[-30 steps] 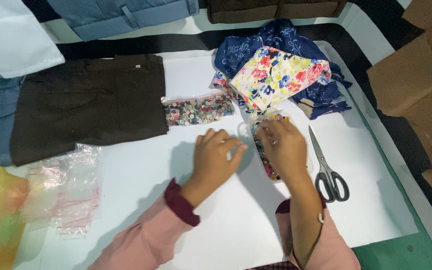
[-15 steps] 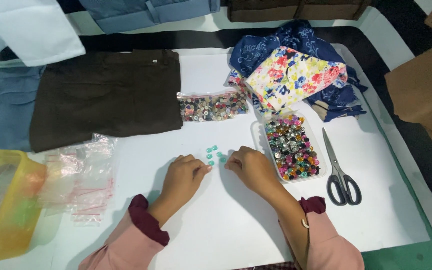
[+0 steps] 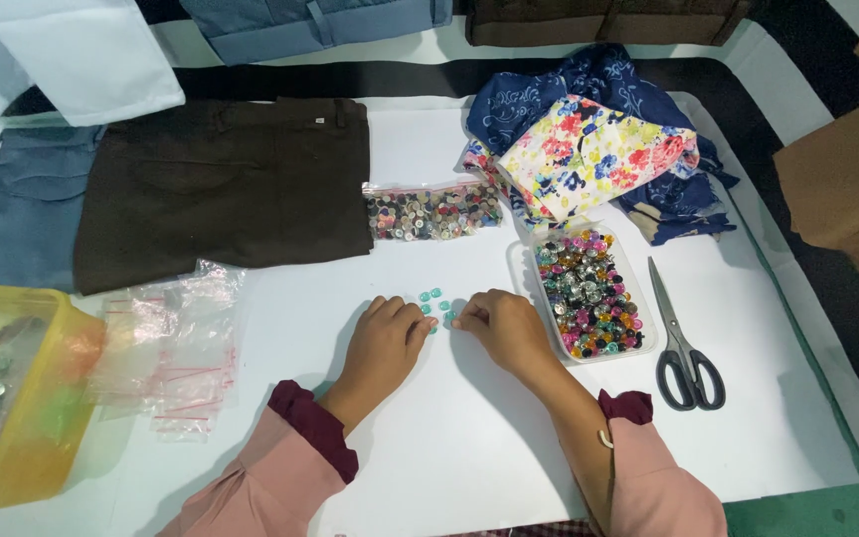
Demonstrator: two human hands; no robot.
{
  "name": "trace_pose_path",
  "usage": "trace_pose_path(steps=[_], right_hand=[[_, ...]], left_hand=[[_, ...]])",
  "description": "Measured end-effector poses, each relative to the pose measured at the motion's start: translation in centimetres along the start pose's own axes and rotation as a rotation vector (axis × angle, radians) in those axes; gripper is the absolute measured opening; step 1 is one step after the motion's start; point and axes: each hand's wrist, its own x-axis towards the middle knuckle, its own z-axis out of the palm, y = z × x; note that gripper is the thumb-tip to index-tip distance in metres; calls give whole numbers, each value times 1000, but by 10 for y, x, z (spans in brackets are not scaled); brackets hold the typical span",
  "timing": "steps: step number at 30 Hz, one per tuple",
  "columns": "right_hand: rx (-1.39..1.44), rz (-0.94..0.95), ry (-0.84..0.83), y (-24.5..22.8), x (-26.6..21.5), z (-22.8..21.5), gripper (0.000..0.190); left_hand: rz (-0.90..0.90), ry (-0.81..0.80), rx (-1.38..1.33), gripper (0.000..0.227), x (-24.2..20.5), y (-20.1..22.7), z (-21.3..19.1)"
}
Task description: The person sorts colorful buttons into small plastic bags. They select buttons from a container and place them into bags one by one, eventually storing the bags in a yellow plastic bin.
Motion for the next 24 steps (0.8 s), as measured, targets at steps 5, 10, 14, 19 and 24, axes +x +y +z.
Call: trace_pose_path(steps=[5,10,14,19,24], right_hand=[[7,4,28,-5,-4,0,9],[-76,-107,169,4,-4,14,17],[-238,-342,511,-7,-8,24,19],[-220,-661,722,-53,-22,45,15],[-166,-813,491,-103,-26,103,14]], left_hand=[[19,22,45,20,-2,2,-3],[11,63,11,21,-11,12,-18],[67,178,0,16,-30,18,-49],[53,312,-1,13,-70,-7,-94],[-117,479,317,16,-118,-58,-129]])
